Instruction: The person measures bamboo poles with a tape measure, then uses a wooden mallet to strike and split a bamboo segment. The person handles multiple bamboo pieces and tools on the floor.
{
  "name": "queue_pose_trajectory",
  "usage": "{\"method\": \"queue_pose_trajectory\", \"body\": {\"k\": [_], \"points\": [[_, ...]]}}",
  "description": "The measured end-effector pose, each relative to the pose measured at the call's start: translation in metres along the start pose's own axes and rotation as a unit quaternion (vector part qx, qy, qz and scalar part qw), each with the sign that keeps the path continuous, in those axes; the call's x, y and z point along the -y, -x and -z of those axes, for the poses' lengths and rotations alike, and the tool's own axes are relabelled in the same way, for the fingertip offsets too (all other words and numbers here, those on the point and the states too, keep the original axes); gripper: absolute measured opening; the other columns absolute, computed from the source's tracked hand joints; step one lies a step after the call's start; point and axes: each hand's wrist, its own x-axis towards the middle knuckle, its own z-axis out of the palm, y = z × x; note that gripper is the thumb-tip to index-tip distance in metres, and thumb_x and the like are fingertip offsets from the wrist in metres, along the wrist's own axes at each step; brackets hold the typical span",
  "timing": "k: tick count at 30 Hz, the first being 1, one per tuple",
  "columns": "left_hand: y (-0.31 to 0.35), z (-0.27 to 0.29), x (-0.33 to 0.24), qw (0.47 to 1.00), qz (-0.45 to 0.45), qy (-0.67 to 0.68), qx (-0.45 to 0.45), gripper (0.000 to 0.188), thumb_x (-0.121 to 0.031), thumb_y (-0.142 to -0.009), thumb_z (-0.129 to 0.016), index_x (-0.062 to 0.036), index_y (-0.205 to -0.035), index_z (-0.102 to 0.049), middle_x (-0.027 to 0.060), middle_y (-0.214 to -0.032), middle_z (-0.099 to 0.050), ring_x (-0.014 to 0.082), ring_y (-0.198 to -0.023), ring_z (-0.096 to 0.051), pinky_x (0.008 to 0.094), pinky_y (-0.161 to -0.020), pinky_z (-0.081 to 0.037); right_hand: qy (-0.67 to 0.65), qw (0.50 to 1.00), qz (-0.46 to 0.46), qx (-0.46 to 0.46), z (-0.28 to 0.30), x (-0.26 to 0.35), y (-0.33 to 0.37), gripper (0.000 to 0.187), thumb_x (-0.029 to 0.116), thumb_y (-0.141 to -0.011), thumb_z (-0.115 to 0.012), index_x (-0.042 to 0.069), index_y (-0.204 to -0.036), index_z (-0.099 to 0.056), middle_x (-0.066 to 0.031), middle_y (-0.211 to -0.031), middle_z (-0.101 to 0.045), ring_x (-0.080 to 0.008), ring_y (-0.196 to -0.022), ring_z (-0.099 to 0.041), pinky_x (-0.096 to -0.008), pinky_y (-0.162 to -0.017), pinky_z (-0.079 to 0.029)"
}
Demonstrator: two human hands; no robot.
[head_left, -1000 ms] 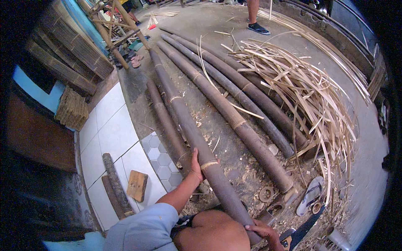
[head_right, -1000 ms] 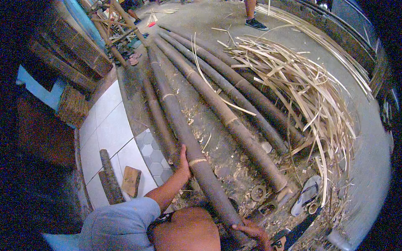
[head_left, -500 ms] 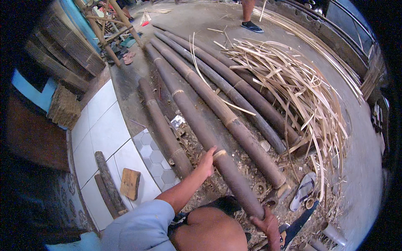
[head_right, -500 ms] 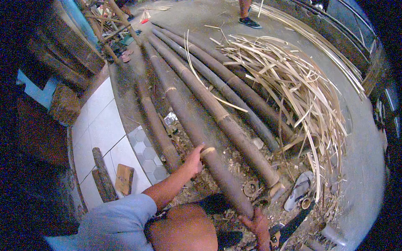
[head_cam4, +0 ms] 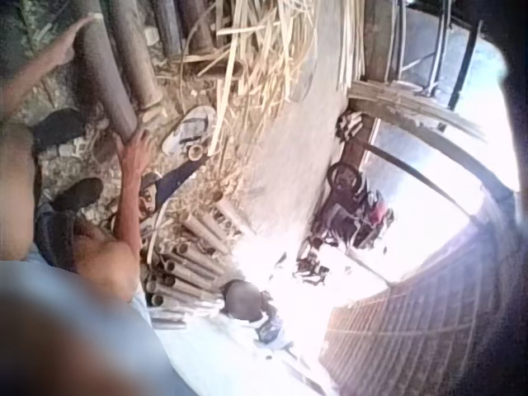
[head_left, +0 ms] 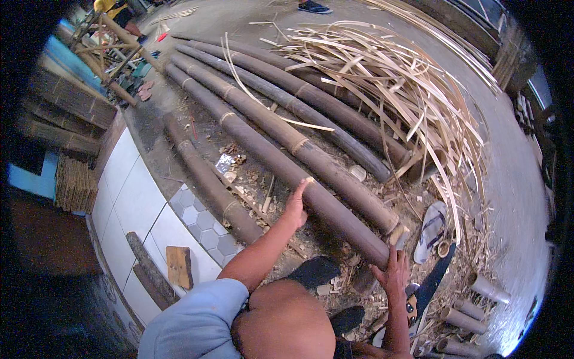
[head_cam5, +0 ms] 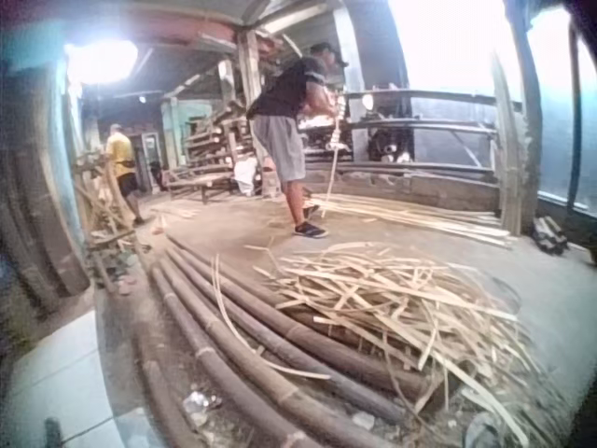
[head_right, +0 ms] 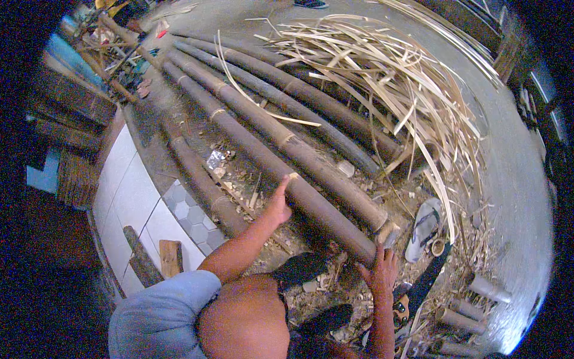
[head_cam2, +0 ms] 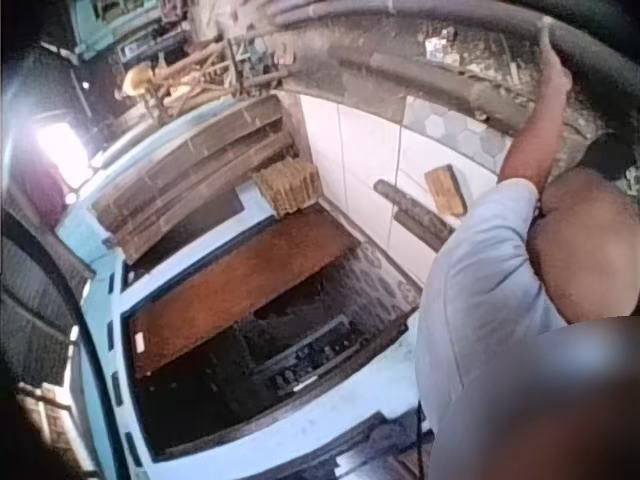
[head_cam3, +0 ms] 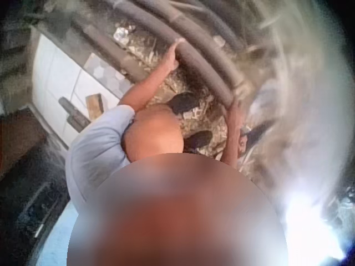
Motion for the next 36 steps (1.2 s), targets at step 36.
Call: {"method": "queue_pose_trajectory", "body": {"k": [36], "points": [[0.029,-0.033,0.041,0.996,0.000,-0.023,-0.088,0.097,-0.057,-0.072,-0.084,-0.0050,-0.143,-0.044,0.0123,-0.145,-0.050,0.0291,-0.130,-0.049,0.0484,-0.113,-0.035,0.054,0.995,-0.083,-0.008,-0.008,0.023,0.008,0.095,0.038,-0.064,-0.091,0.010,-0.143,-0.047,-0.0244,-0.139,-0.051,-0.0451,-0.128,-0.046,-0.0588,-0.110,-0.033]]}}
